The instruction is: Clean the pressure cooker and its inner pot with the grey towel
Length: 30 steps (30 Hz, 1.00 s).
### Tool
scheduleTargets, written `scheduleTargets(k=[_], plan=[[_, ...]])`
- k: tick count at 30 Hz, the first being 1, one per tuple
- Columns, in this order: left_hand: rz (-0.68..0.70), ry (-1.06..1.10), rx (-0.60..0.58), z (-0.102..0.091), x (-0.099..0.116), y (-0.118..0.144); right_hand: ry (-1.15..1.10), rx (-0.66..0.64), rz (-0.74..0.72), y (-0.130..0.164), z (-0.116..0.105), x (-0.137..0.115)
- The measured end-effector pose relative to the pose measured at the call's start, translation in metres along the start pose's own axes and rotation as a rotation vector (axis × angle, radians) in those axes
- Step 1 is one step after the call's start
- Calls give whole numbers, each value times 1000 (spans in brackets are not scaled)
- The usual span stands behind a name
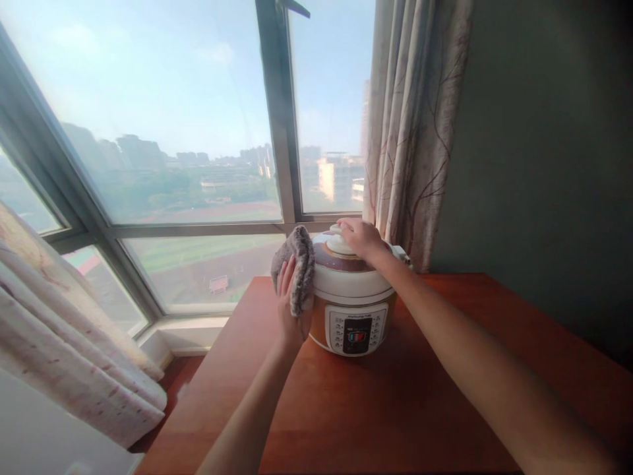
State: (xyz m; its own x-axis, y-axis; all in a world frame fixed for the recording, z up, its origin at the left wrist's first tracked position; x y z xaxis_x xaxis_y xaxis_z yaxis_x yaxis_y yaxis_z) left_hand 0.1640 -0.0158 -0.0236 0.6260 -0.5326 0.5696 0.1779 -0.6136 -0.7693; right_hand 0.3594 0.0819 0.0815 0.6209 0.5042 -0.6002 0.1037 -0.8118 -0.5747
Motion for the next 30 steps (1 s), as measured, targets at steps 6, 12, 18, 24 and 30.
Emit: scheduleTargets(k=[6,12,18,24,30], plan=[[329,-196,-28,14,58,34,-177,-9,11,2,-4,6],[527,-456,-265,29,101,19,-497,-60,-23,0,-5,17],[630,-526,-299,37,106,5,-698,-57,-13,-3,-5,26],[543,-495,-302,29,91,-25,-835,-14,66,-10,2,43],[453,-434,-274,25,72,-52,-885,15,159,-6,2,43]])
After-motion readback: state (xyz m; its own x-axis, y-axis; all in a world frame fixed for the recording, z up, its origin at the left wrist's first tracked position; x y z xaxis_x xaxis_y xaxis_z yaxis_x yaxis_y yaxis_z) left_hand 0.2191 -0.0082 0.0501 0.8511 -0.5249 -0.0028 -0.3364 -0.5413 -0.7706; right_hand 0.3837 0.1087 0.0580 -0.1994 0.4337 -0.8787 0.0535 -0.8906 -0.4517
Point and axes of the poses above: each hand's wrist, its own y-axis away from the middle knuckle, its own z-axis out of the palm, x = y × z, the point moved 8 cm from there along -y, towards the middle knuckle, and after that the axes turned 14 degrees about -y, right-handed, at the moved point
